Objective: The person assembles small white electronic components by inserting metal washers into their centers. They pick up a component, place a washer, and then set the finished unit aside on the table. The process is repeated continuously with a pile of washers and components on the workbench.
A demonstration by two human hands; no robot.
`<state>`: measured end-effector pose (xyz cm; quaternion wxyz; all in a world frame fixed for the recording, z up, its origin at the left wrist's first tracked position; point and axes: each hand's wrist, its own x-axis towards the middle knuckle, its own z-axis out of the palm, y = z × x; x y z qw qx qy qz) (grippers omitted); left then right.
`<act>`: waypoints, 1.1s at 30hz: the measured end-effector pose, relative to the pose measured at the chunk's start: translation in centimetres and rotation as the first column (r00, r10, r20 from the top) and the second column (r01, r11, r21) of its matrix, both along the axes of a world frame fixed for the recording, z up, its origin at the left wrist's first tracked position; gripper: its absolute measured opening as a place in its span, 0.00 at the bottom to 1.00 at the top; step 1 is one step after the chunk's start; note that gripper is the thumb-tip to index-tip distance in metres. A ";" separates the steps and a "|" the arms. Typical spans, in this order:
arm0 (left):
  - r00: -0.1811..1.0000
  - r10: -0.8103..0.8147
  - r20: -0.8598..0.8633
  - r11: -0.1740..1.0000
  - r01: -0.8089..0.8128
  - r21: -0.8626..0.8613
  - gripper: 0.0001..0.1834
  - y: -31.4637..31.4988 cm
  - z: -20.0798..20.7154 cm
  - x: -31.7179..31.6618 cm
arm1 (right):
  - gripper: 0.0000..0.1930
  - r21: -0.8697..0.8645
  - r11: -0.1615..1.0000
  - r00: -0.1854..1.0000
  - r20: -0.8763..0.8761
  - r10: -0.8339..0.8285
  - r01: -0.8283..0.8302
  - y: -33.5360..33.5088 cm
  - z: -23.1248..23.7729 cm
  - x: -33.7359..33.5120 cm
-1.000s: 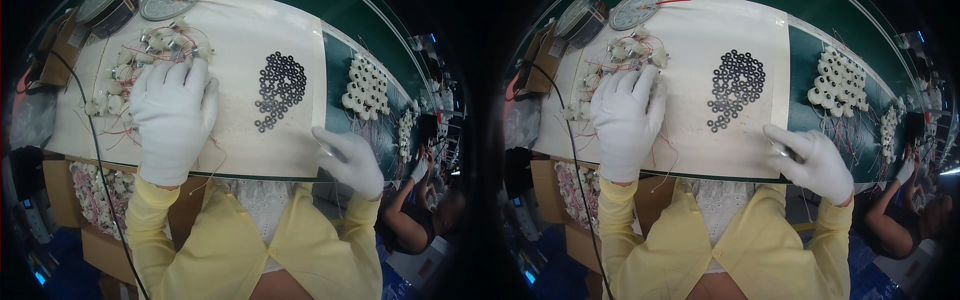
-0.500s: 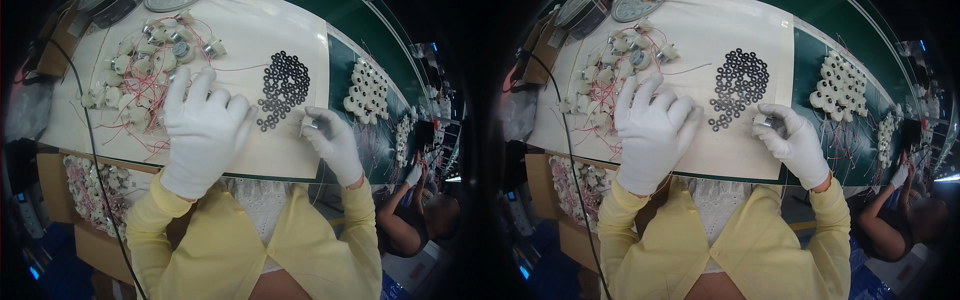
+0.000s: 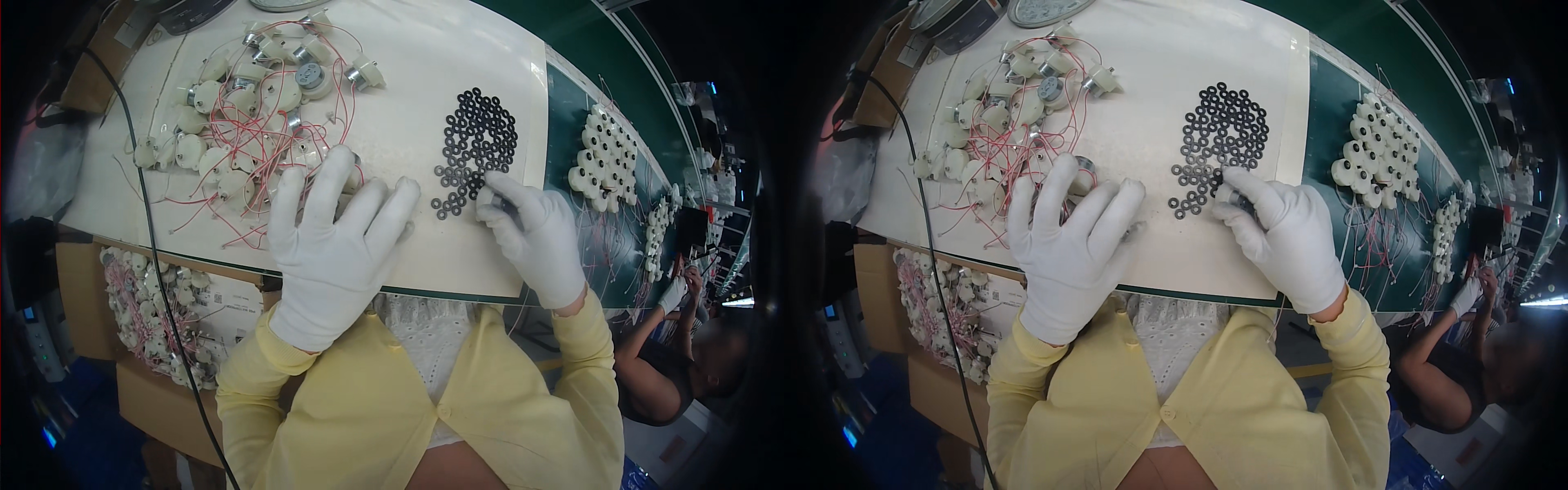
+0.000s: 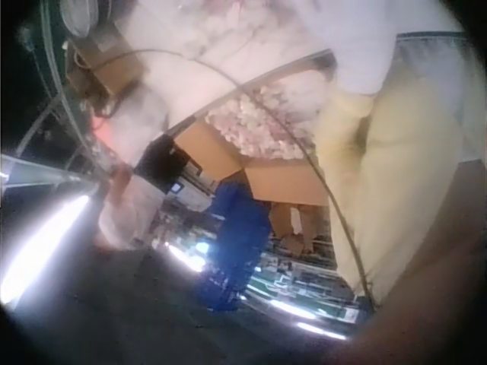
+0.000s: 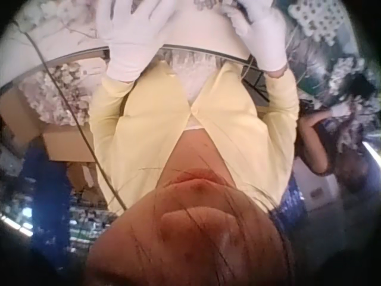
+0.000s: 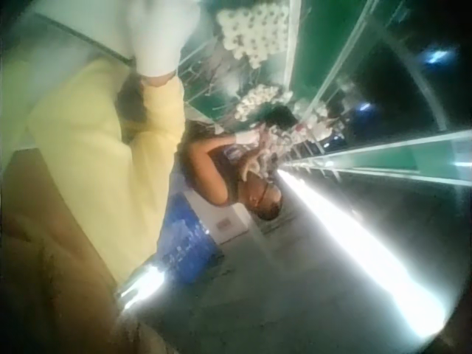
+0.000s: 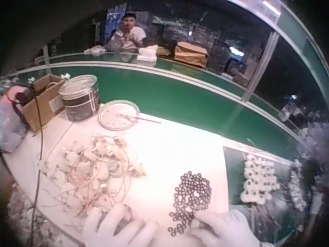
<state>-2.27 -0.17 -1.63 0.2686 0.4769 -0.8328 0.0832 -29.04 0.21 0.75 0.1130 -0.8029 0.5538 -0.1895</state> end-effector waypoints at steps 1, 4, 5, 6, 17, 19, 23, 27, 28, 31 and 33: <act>1.000 -0.016 -0.025 0.999 0.017 0.045 0.26 0.1 0.2 0.1 | 0.23 -0.087 0.996 0.998 -0.067 0.014 -0.020 -0.1 0.2 0.6; 0.991 -0.056 -0.122 0.985 0.075 0.155 0.26 0.6 0.9 0.3 | 0.22 -0.176 0.983 0.988 -0.154 0.015 -0.042 -0.2 0.4 1.2; 0.983 -0.067 -0.168 0.980 0.096 0.175 0.26 0.8 0.9 0.4 | 0.22 -0.178 0.983 0.987 -0.163 0.010 -0.040 -0.2 0.4 1.3; 0.974 -0.076 -0.214 0.974 0.119 0.194 0.26 0.8 1.0 0.5 | 0.21 -0.174 0.984 0.982 -0.189 0.010 -0.043 -0.2 0.6 1.3; 0.991 -0.024 -0.128 0.989 0.042 0.144 0.22 0.8 0.3 0.3 | 0.16 0.064 0.993 0.906 -0.408 0.113 -0.096 1.9 4.2 1.0; 0.994 -0.035 -0.099 0.991 0.048 0.127 0.21 0.9 0.3 0.0 | 0.15 0.025 0.994 0.888 -0.449 0.103 -0.102 2.0 4.1 1.6; 0.996 -0.068 -0.064 0.995 0.072 0.063 0.21 1.1 -0.6 -0.3 | 0.12 0.021 0.999 0.985 -0.171 0.029 -0.026 2.0 1.8 0.5; 0.996 -0.069 -0.058 0.994 0.074 0.075 0.20 1.1 -0.5 -0.2 | 0.09 -0.016 0.964 0.957 -0.123 -0.264 0.264 2.2 -0.3 -2.4; 0.996 -0.069 -0.056 0.993 0.074 0.090 0.20 1.2 -0.6 -0.2 | 0.09 -0.070 0.954 0.939 -0.165 -0.301 0.293 2.0 -0.5 -3.0; 0.995 -0.081 -0.055 0.989 0.087 0.117 0.21 1.2 -0.7 0.0 | 0.09 -0.126 0.946 0.908 -0.269 -0.322 0.298 2.6 0.7 -3.7; 0.993 -0.106 -0.059 0.988 0.112 0.109 0.21 0.8 -0.5 0.3 | 0.11 -0.084 0.943 0.871 -0.364 -0.330 0.323 3.4 1.6 -4.9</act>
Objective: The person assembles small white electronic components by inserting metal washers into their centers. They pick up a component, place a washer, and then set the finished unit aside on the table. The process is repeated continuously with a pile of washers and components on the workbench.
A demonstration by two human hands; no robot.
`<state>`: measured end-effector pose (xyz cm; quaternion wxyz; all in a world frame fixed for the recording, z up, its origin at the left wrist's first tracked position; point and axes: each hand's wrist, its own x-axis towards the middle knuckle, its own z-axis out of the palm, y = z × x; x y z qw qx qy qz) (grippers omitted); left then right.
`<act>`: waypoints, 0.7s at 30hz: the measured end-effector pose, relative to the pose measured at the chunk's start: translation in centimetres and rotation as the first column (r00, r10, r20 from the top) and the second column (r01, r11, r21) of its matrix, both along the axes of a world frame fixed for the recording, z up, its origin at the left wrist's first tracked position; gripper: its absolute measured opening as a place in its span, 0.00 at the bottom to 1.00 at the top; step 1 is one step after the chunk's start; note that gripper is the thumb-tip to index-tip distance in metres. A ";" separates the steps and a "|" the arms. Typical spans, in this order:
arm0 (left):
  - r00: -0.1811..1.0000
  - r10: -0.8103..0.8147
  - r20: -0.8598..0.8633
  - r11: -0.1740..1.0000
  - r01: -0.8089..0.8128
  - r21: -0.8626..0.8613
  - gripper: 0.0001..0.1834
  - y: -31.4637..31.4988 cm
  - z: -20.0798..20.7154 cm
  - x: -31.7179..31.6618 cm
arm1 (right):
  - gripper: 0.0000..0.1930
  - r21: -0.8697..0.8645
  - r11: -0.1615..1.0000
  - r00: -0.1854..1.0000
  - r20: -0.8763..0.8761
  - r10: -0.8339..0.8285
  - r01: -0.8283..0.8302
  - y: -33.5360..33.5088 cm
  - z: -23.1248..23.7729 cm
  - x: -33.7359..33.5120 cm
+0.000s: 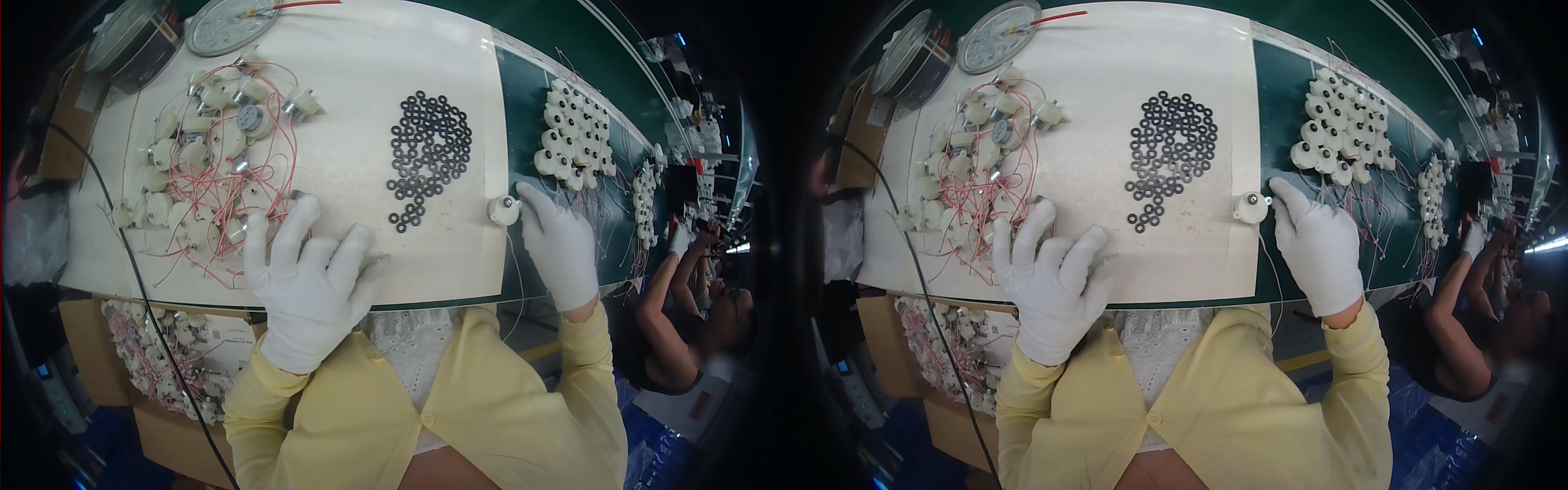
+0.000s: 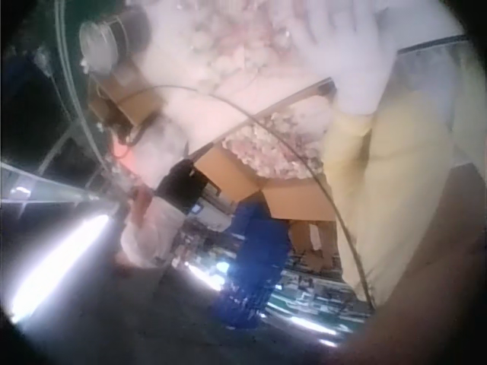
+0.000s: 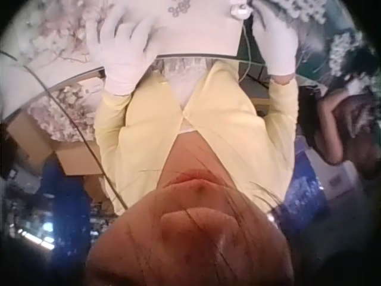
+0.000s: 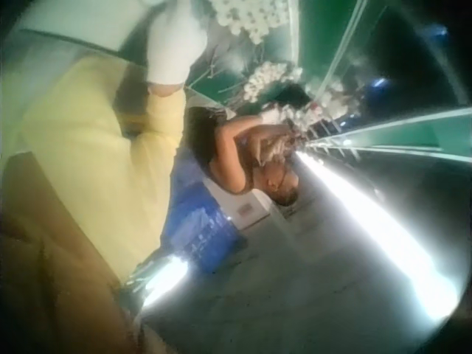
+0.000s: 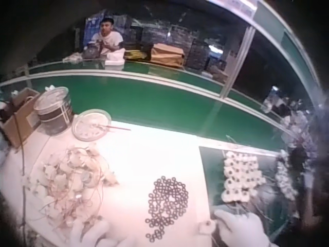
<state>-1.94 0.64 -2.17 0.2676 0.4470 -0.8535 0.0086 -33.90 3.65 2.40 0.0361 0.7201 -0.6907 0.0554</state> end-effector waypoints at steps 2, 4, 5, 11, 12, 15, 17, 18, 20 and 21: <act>1.000 -0.003 -0.002 1.000 0.003 -0.001 0.20 -0.1 0.1 0.0 | 0.16 -0.012 1.000 0.996 0.089 -0.015 0.016 0.4 1.1 -0.1; 1.000 -0.007 -0.005 1.000 0.007 -0.003 0.20 -0.1 0.1 -0.1 | 0.19 0.010 0.997 0.971 0.223 -0.081 0.081 0.3 2.6 1.1; 1.000 -0.013 -0.005 1.000 0.013 -0.004 0.20 -0.2 0.1 -0.2 | 0.23 0.068 0.991 0.968 0.217 -0.126 0.113 0.0 3.4 2.1; 0.999 -0.041 0.014 0.999 0.041 -0.001 0.18 -0.2 0.6 -0.1 | 0.24 -0.085 0.990 0.994 0.010 0.113 -0.111 -0.7 0.9 2.1; 0.999 -0.044 0.018 0.999 0.044 0.003 0.18 -0.3 0.6 -0.2 | 0.22 -0.088 0.994 0.993 0.093 0.066 -0.058 -0.6 1.3 1.6; 0.999 -0.048 0.024 0.999 0.047 0.010 0.18 -0.2 0.5 -0.1 | 0.18 -0.144 0.988 0.961 0.275 -0.017 0.059 -0.1 3.3 -1.0; 0.998 -0.063 0.012 0.998 0.063 0.014 0.18 -0.3 0.6 -0.2 | 0.22 -0.101 0.948 0.894 0.375 -0.245 0.302 1.3 3.1 -4.3; 0.998 -0.065 0.008 0.998 0.065 0.018 0.18 -0.3 0.7 -0.2 | 0.24 -0.149 0.925 0.903 0.318 -0.290 0.349 1.7 3.2 -5.7; 0.998 -0.067 0.013 0.998 0.066 0.017 0.18 -0.2 0.7 -0.1 | 0.26 -0.131 0.915 0.888 0.327 -0.322 0.380 2.3 3.1 -7.3; 0.998 -0.067 0.016 0.998 0.066 0.016 0.18 -0.2 0.7 -0.1 | 0.27 -0.122 0.910 0.881 0.330 -0.338 0.395 2.5 2.9 -7.8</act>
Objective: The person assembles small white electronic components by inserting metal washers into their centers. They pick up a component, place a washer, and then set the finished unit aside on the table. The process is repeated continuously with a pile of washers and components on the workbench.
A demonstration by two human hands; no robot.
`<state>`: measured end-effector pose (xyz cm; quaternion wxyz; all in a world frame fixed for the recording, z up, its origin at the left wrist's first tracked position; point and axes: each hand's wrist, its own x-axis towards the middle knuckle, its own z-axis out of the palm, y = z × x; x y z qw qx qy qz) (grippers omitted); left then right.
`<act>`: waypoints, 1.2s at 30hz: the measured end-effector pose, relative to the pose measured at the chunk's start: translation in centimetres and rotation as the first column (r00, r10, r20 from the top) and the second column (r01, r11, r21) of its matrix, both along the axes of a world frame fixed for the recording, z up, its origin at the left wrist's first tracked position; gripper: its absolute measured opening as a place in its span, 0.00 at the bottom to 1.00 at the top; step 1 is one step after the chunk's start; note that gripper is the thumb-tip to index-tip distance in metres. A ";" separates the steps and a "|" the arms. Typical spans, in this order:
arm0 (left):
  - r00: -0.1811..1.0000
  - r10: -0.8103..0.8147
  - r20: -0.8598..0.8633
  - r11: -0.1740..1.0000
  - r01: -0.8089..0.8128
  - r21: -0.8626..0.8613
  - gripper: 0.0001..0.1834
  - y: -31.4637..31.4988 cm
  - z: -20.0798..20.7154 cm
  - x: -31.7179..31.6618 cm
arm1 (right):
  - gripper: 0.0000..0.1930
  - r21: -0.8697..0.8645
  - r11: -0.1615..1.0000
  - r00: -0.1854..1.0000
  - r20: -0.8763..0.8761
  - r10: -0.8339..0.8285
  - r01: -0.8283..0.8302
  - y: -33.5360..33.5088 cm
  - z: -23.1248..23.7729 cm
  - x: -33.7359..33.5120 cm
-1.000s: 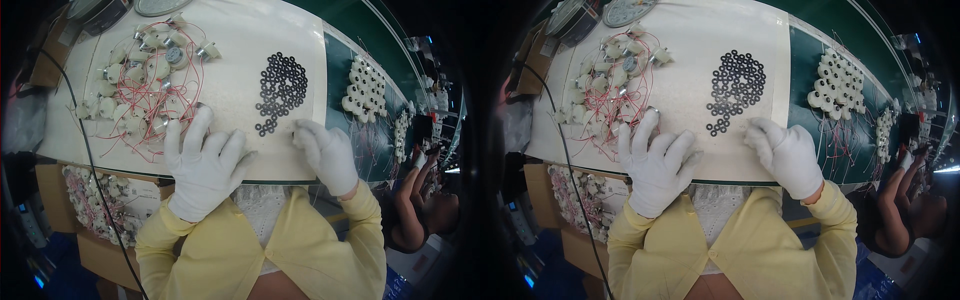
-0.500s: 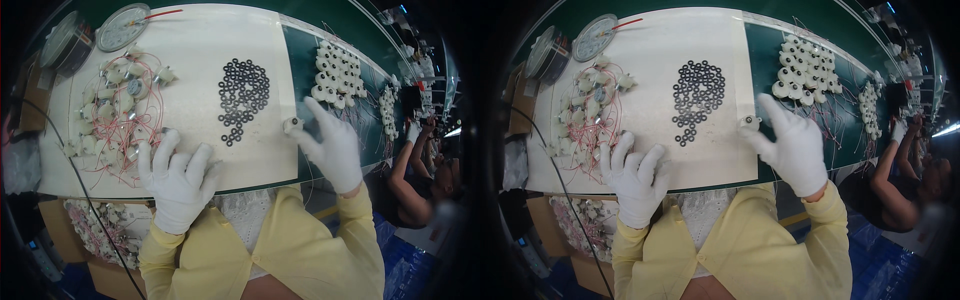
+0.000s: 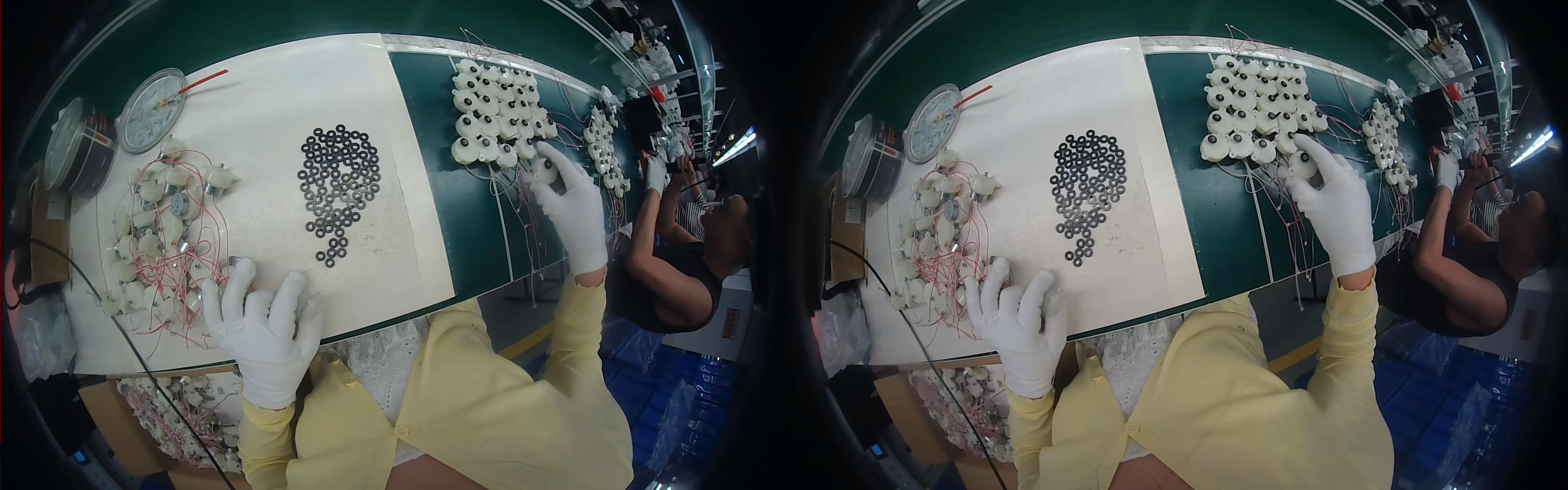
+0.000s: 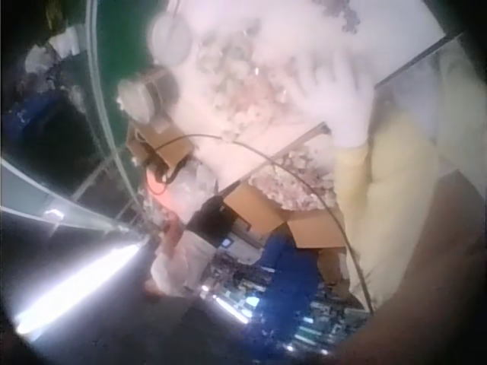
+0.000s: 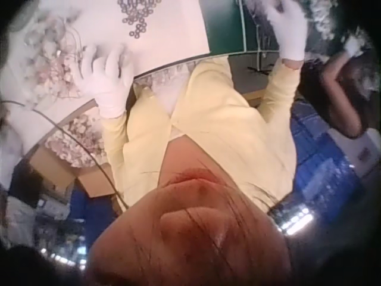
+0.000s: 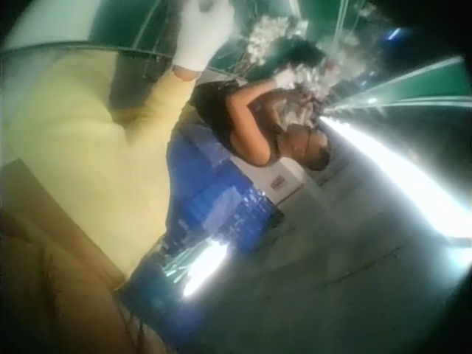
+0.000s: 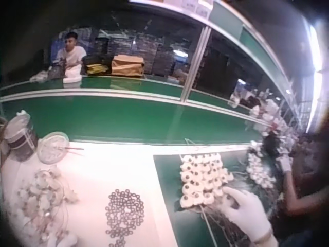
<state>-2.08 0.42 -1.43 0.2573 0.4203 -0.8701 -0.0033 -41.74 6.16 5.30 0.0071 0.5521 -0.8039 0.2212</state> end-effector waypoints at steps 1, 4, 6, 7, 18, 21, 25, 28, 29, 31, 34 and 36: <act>1.000 -0.002 -0.004 1.000 0.002 -0.005 0.18 0.0 0.0 -0.1 | 0.27 0.044 0.999 1.000 0.013 -0.023 0.022 0.0 -0.3 -0.2; 1.000 -0.006 -0.004 1.000 0.006 -0.021 0.18 -0.1 -0.2 -0.1 | 0.29 0.111 0.991 0.997 0.024 -0.080 0.077 -0.2 -1.8 -0.3; 1.000 -0.005 -0.004 1.000 0.004 -0.029 0.18 0.0 -0.3 0.0 | 0.28 0.089 0.988 0.991 0.033 -0.130 0.126 0.1 -2.6 -0.7; 1.000 -0.001 0.004 0.999 0.001 -0.035 0.18 0.0 -0.4 0.0 | 0.27 0.077 0.986 0.987 0.039 -0.153 0.149 0.2 -2.8 -0.8; 1.000 -0.017 0.016 0.997 0.019 -0.078 0.20 -0.2 -0.6 0.1 | 0.11 0.000 0.993 0.993 0.025 -0.114 0.114 0.1 -3.6 -0.8; 0.998 -0.053 -0.031 0.993 0.050 -0.106 0.20 -0.1 -0.8 0.4 | 0.12 -0.016 0.998 0.995 0.067 -0.067 0.068 0.0 -3.1 -0.6; 0.996 -0.029 -0.087 0.991 0.018 -0.135 0.20 0.3 0.8 0.7 | 0.16 -0.165 0.982 0.982 0.179 -0.066 0.096 0.5 -0.8 1.5; 0.983 -0.058 -0.175 0.991 0.036 -0.128 0.21 0.3 2.4 0.6 | 0.24 -0.274 0.953 0.966 0.181 0.182 -0.129 1.0 -0.7 6.7; 0.970 -0.089 -0.227 0.992 0.065 -0.111 0.21 0.1 2.7 0.3 | 0.30 -0.297 0.907 0.933 0.106 0.343 -0.299 1.0 -1.3 9.1; 0.934 -0.136 -0.329 0.990 0.114 -0.084 0.21 0.3 3.3 -0.5 | 0.22 -0.130 0.723 0.733 -0.050 0.679 -0.679 -1.1 0.4 14.1; 0.863 -0.182 -0.471 0.972 0.229 0.044 0.23 0.8 4.7 -2.0 | 0.16 -0.324 0.480 0.512 -0.014 0.859 -0.815 -2.7 -1.2 17.7; 0.843 -0.186 -0.504 0.975 0.221 0.009 0.22 1.6 4.7 -2.8 | 0.14 -0.413 0.396 0.436 -0.005 0.900 -0.820 -2.9 -1.8 18.1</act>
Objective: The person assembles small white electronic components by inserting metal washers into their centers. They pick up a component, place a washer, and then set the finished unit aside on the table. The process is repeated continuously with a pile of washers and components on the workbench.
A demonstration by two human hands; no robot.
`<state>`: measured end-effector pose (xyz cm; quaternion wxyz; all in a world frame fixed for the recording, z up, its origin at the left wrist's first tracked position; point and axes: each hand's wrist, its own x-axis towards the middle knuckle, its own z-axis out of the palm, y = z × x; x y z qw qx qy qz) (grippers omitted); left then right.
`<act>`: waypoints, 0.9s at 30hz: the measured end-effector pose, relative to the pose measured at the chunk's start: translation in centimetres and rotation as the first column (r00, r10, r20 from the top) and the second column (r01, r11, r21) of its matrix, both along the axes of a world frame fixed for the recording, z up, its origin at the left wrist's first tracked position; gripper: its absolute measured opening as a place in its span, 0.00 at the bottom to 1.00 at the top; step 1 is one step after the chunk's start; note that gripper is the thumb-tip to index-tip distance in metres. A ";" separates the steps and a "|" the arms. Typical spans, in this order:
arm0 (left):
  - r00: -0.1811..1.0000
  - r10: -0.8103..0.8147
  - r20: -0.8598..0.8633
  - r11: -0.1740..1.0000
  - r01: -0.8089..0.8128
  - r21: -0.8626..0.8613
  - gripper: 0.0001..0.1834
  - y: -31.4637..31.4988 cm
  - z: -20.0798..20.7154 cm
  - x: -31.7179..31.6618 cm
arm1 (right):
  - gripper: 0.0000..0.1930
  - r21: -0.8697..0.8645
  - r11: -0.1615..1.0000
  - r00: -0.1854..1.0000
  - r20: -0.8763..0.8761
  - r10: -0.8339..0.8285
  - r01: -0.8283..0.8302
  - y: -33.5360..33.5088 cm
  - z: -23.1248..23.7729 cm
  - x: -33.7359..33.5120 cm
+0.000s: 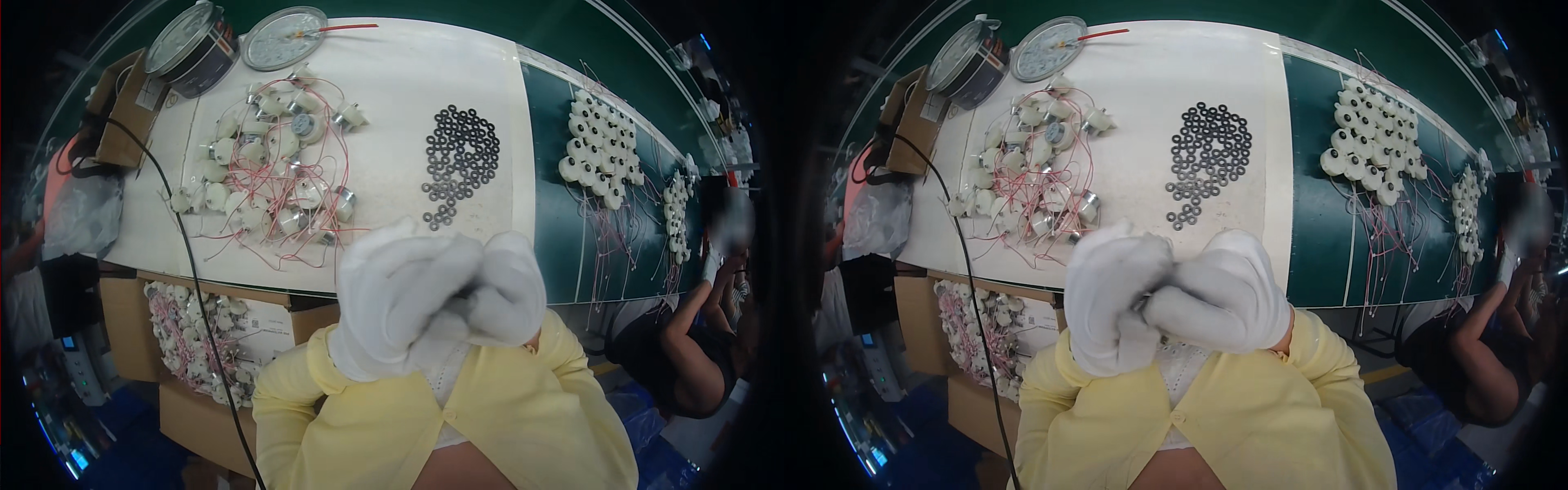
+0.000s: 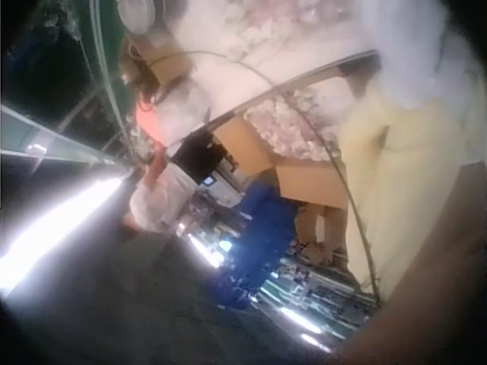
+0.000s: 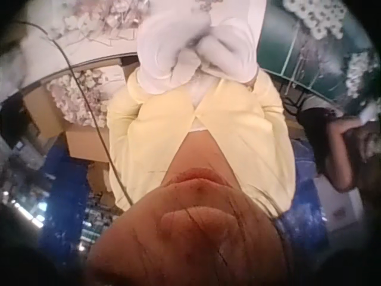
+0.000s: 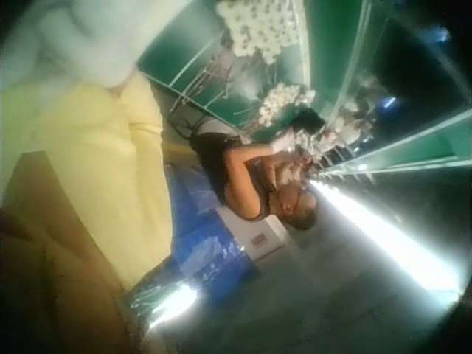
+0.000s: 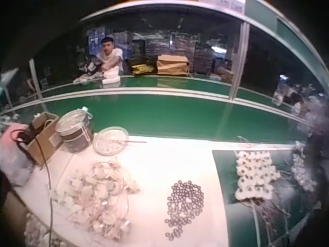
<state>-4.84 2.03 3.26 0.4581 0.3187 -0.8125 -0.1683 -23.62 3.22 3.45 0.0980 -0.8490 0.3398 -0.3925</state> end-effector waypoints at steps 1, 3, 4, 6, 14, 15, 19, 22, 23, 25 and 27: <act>1.000 -0.001 -0.027 1.000 0.001 -0.013 0.22 0.2 -0.1 -0.1 | 0.14 -0.028 1.000 0.999 0.042 0.012 -0.011 0.0 -0.2 0.0; 0.996 -0.085 -0.024 0.996 0.085 -0.005 0.20 0.0 -0.5 0.5 | 0.13 0.082 0.990 0.988 0.110 0.109 -0.119 0.0 -0.5 -1.0; 0.991 -0.132 -0.029 0.991 0.132 -0.002 0.19 -0.2 -0.8 0.7 | 0.19 0.153 0.978 0.943 0.323 0.086 -0.142 0.6 -1.0 -1.1; 0.992 -0.099 0.073 0.995 0.100 -0.009 0.17 -0.9 -1.4 1.2 | 0.31 0.227 0.916 0.656 0.753 0.050 -0.331 1.5 -1.3 -1.2; 0.928 0.299 0.222 0.901 -0.198 -0.386 0.21 -6.8 -2.3 2.5 | 0.40 0.504 0.708 0.526 0.822 -0.217 -0.496 3.1 1.5 -10.0; 0.908 0.333 0.253 0.891 -0.216 -0.400 0.20 -7.9 -1.6 2.2 | 0.35 0.641 0.634 0.651 0.708 -0.274 -0.432 3.2 1.4 -11.0; 0.751 0.518 0.410 0.832 -0.332 -0.444 0.13 -11.9 -1.7 0.9 | 0.21 0.600 0.767 0.974 -0.139 -0.181 0.228 1.2 0.9 -9.0; 0.641 0.563 0.522 0.815 -0.325 -0.480 0.09 -13.6 -3.1 0.7 | 0.17 0.394 0.820 0.865 -0.451 -0.221 0.415 0.5 0.1 -7.7; 0.658 0.537 0.528 0.833 -0.314 -0.456 0.09 -13.5 -3.2 0.7 | 0.17 0.325 0.843 0.839 -0.489 -0.238 0.428 0.4 -0.1 -7.6; 0.696 0.473 0.540 0.872 -0.280 -0.402 0.09 -12.4 -3.2 0.6 | 0.17 0.187 0.874 0.780 -0.558 -0.282 0.449 0.6 -0.4 -7.5; 0.778 0.387 0.495 0.910 -0.236 -0.341 0.09 -10.4 -2.3 0.2 | 0.16 0.354 0.829 0.871 -0.402 -0.282 0.432 0.4 -0.5 -7.2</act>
